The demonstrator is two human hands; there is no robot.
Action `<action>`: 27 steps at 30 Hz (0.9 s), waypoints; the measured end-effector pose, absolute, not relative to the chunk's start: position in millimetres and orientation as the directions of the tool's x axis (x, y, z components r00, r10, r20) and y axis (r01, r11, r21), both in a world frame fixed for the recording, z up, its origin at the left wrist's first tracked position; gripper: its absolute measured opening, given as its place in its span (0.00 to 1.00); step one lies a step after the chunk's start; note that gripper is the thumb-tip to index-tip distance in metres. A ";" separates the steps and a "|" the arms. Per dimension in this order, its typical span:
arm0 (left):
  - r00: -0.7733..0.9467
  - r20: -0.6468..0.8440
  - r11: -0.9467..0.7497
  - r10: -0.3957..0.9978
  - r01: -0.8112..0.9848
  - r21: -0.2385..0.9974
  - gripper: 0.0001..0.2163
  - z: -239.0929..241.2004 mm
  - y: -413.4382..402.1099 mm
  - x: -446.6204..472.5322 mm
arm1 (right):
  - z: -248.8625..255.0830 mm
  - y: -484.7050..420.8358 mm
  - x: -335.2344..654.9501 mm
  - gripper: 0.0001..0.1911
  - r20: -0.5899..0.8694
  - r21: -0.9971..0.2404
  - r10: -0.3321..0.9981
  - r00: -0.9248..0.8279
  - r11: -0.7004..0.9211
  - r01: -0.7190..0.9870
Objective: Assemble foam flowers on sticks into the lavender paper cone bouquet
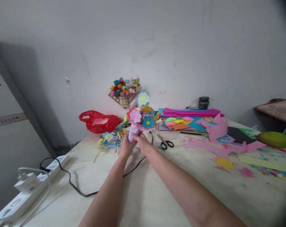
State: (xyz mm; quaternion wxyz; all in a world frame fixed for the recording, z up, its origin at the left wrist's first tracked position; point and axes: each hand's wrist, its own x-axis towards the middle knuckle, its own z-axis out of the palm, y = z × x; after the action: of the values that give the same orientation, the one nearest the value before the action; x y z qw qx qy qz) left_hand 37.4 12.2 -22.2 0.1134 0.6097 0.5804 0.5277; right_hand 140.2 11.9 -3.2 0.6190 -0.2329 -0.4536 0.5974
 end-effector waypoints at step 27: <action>-0.536 0.394 -0.394 0.746 0.121 0.911 0.25 -13.4 14.6 -3.7 | -16.4 35.3 154.3 0.13 0.242 -0.638 0.952 -0.186 0.301 0.709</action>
State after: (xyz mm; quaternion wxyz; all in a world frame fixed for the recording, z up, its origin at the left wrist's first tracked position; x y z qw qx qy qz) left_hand -3.7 14.6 -13.4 0.2185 0.4291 0.5051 0.7162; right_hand 154.3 35.3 -16.4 0.3098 -0.5577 -0.7445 0.1967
